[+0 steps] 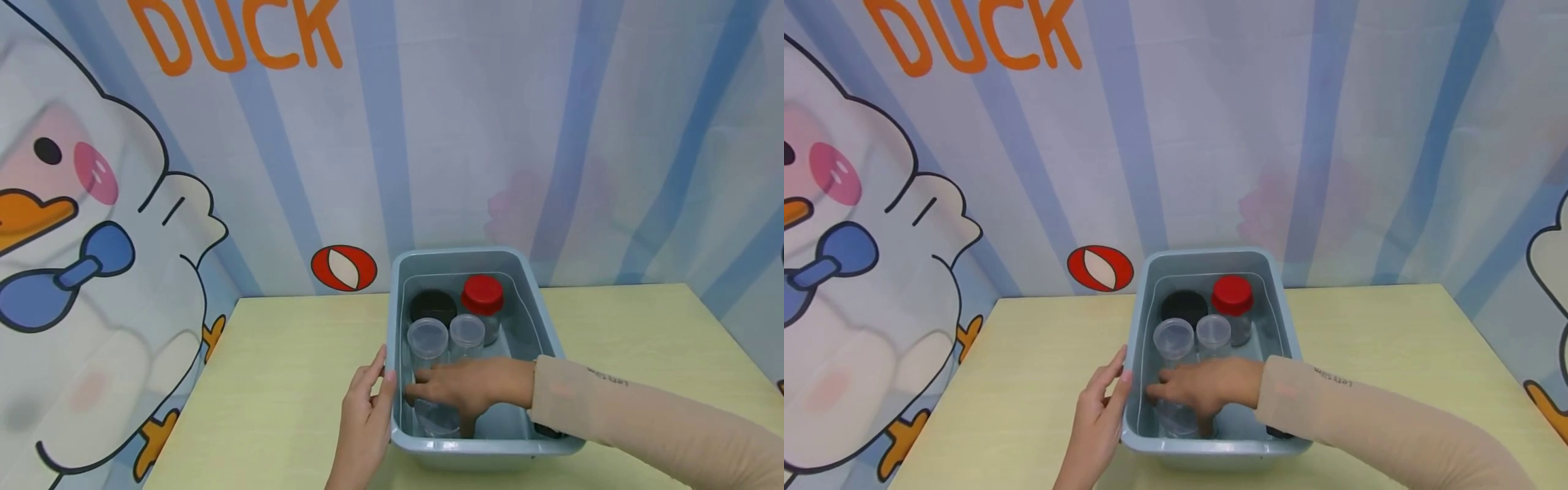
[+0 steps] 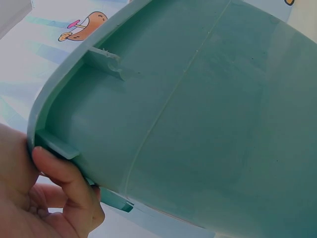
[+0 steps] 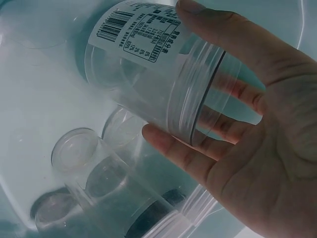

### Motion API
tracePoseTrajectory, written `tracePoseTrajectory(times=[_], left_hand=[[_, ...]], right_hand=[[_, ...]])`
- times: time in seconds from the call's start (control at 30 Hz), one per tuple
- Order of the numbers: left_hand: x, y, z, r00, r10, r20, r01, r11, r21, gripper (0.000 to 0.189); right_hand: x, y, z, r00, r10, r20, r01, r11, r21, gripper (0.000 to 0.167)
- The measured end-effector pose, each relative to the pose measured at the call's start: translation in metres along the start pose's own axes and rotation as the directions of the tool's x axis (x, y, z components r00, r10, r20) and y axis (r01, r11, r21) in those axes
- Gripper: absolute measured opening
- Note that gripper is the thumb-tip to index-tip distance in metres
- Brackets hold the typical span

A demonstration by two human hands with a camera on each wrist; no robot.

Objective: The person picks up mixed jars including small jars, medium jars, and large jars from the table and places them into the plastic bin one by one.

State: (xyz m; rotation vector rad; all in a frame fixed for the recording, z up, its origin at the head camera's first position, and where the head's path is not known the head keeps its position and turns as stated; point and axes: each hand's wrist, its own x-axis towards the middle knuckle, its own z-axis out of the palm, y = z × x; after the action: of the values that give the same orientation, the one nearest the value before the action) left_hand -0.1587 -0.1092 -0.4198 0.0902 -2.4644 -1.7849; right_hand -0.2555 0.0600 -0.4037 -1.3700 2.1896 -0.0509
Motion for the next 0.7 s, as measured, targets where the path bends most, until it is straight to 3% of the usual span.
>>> tracePoseTrajectory(times=[0.7], left_hand=[[0.0005, 0.0007, 0.0003, 1.000, -0.007, -0.001, 0.007, 1.000, 0.018, 0.052]], right_hand=[[-0.0007, -0.0009, 0.0005, 0.999, 0.044, 0.012, -0.044, 0.999, 0.031, 0.101]])
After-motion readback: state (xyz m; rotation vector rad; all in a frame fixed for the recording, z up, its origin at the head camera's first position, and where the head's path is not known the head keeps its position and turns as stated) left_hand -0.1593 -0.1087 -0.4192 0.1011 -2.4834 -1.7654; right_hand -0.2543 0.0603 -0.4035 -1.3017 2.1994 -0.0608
